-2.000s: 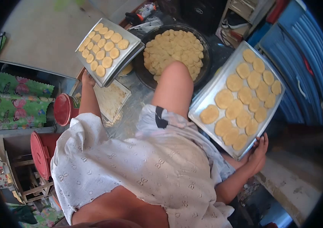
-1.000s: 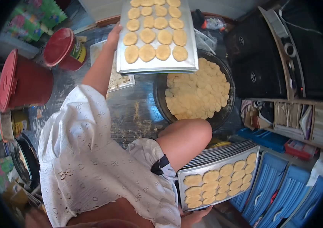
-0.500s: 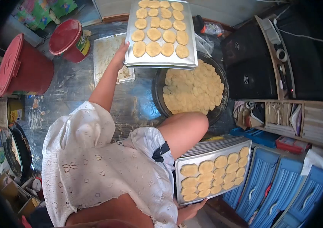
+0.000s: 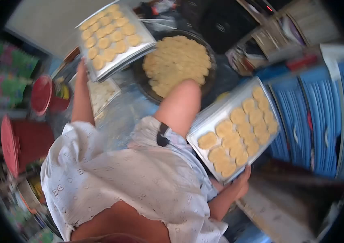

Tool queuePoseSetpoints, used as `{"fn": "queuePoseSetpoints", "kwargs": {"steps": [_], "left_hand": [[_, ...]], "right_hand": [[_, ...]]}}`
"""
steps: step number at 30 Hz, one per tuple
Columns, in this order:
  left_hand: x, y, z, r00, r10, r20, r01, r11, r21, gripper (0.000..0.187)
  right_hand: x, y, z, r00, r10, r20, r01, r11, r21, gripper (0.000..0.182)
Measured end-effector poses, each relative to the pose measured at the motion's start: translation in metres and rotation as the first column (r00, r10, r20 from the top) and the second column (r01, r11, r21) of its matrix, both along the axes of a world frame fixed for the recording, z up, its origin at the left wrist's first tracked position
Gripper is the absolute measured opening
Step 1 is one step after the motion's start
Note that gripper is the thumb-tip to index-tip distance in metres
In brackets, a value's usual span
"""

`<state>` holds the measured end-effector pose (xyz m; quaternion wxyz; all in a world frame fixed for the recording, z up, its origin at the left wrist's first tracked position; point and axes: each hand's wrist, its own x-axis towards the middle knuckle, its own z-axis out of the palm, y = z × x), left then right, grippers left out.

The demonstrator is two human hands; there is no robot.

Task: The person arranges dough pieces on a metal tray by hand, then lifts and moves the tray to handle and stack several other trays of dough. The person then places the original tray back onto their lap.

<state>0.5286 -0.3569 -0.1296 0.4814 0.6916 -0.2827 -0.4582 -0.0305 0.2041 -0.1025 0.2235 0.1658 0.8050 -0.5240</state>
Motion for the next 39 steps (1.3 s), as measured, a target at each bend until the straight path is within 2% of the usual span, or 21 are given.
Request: {"fn": "queuePoseSetpoints", "kwargs": {"steps": [1, 2, 3, 6, 10, 11, 14, 15, 16, 17, 19, 21, 22, 23, 25, 28, 31, 32, 34, 38, 39], "left_hand": [[-0.004, 0.002, 0.005, 0.998, 0.048, 0.031, -0.045, 0.994, -0.100, 0.060], [0.003, -0.013, -0.004, 0.994, 0.030, 0.106, -0.013, 0.988, -0.152, 0.060], [0.011, -0.029, -0.031, 0.848, 0.180, 0.498, 0.031, 0.922, -0.386, 0.051], [-0.064, 0.029, 0.040, 0.923, 0.070, 0.378, 0.173, 0.803, -0.571, 0.049], [-0.168, 0.110, 0.078, 0.880, -0.460, 0.114, 0.450, 0.734, -0.509, 0.042], [-0.191, 0.135, 0.090, 0.730, -0.647, 0.220, 0.662, 0.588, -0.465, 0.042], [-0.263, 0.192, 0.085, 0.364, -0.911, 0.194, 0.909, 0.302, -0.287, 0.052], [-0.286, 0.208, 0.050, 0.327, -0.943, -0.054, 0.899, 0.328, -0.291, 0.054], [-0.306, 0.228, 0.084, 0.142, -0.983, -0.113, 0.937, 0.170, -0.305, 0.058], [-0.327, 0.242, 0.085, 0.117, -0.969, -0.218, 0.954, 0.171, -0.245, 0.058], [-0.353, 0.260, 0.089, 0.096, -0.941, -0.323, 0.969, 0.163, -0.187, 0.058], [-0.362, 0.274, 0.096, 0.174, -0.609, -0.774, 0.984, 0.128, 0.121, 0.049], [-0.368, 0.276, 0.048, 0.137, -0.821, -0.554, 0.982, 0.184, -0.030, 0.049], [-0.369, 0.272, 0.008, 0.140, -0.820, -0.556, 0.982, 0.189, -0.031, 0.049], [-0.365, 0.260, -0.042, -0.049, -0.996, -0.077, 0.996, -0.043, -0.073, 0.051], [-0.343, 0.281, 0.011, 0.072, -0.988, 0.140, 0.997, 0.073, 0.003, 0.050], [-0.338, 0.288, 0.019, 0.089, -0.961, 0.261, 0.994, 0.101, 0.034, 0.047], [-0.339, 0.284, 0.010, 0.091, -0.962, 0.259, 0.994, 0.103, 0.033, 0.047], [-0.339, 0.274, -0.016, 0.009, -0.955, -0.297, 0.998, 0.025, -0.051, 0.049], [-0.329, 0.291, 0.011, 0.057, -0.935, -0.351, 0.998, 0.060, 0.002, 0.050], [-0.326, 0.298, 0.013, 0.117, -0.978, -0.171, 0.993, 0.111, 0.041, 0.050]], "right_hand": [[-0.003, 0.049, -0.009, 0.995, -0.098, 0.028, 0.099, 0.994, -0.050, 0.051], [0.010, 0.027, -0.001, 0.989, -0.053, -0.141, 0.005, 0.948, -0.318, 0.049], [0.003, 0.033, -0.008, 0.987, -0.034, -0.157, -0.017, 0.951, -0.308, 0.045], [-0.009, 0.044, -0.028, 0.973, -0.024, -0.231, -0.048, 0.952, -0.304, 0.041], [-0.011, 0.042, -0.032, 0.981, -0.012, -0.192, -0.059, 0.932, -0.359, 0.037], [-0.012, 0.042, -0.034, 0.982, -0.020, -0.187, -0.049, 0.932, -0.359, 0.037], [-0.006, 0.035, -0.027, 0.976, -0.019, -0.218, -0.049, 0.952, -0.303, 0.030], [-0.002, 0.032, -0.023, 0.977, -0.025, -0.212, -0.041, 0.952, -0.303, 0.030], [0.001, 0.030, -0.021, 0.971, -0.010, -0.238, -0.064, 0.952, -0.300, 0.028], [0.003, 0.031, -0.020, 0.965, 0.005, -0.262, -0.086, 0.951, -0.297, 0.026], [0.004, 0.032, -0.022, 0.960, 0.014, -0.278, -0.087, 0.964, -0.250, 0.025], [0.006, 0.032, -0.021, 0.953, 0.064, -0.297, -0.132, 0.968, -0.215, 0.026], [0.008, 0.031, -0.018, 0.948, 0.074, -0.309, -0.141, 0.969, -0.204, 0.029], [0.005, 0.032, -0.019, 0.947, 0.078, -0.311, -0.146, 0.968, -0.202, 0.029], [0.001, 0.036, -0.031, 0.957, 0.060, -0.283, -0.135, 0.958, -0.252, 0.036], [0.002, 0.035, -0.026, 0.958, 0.061, -0.280, -0.144, 0.948, -0.283, 0.035], [0.000, 0.034, -0.029, 0.958, 0.061, -0.281, -0.137, 0.957, -0.257, 0.038], [0.001, 0.033, -0.027, 0.958, 0.064, -0.281, -0.139, 0.957, -0.255, 0.038], [0.006, 0.030, -0.023, 0.956, 0.091, -0.278, -0.152, 0.967, -0.207, 0.044], [0.017, 0.027, -0.018, 0.968, 0.127, -0.215, -0.151, 0.984, -0.097, 0.053], [0.022, 0.028, -0.015, 0.966, 0.140, -0.218, -0.163, 0.982, -0.091, 0.053]]}}
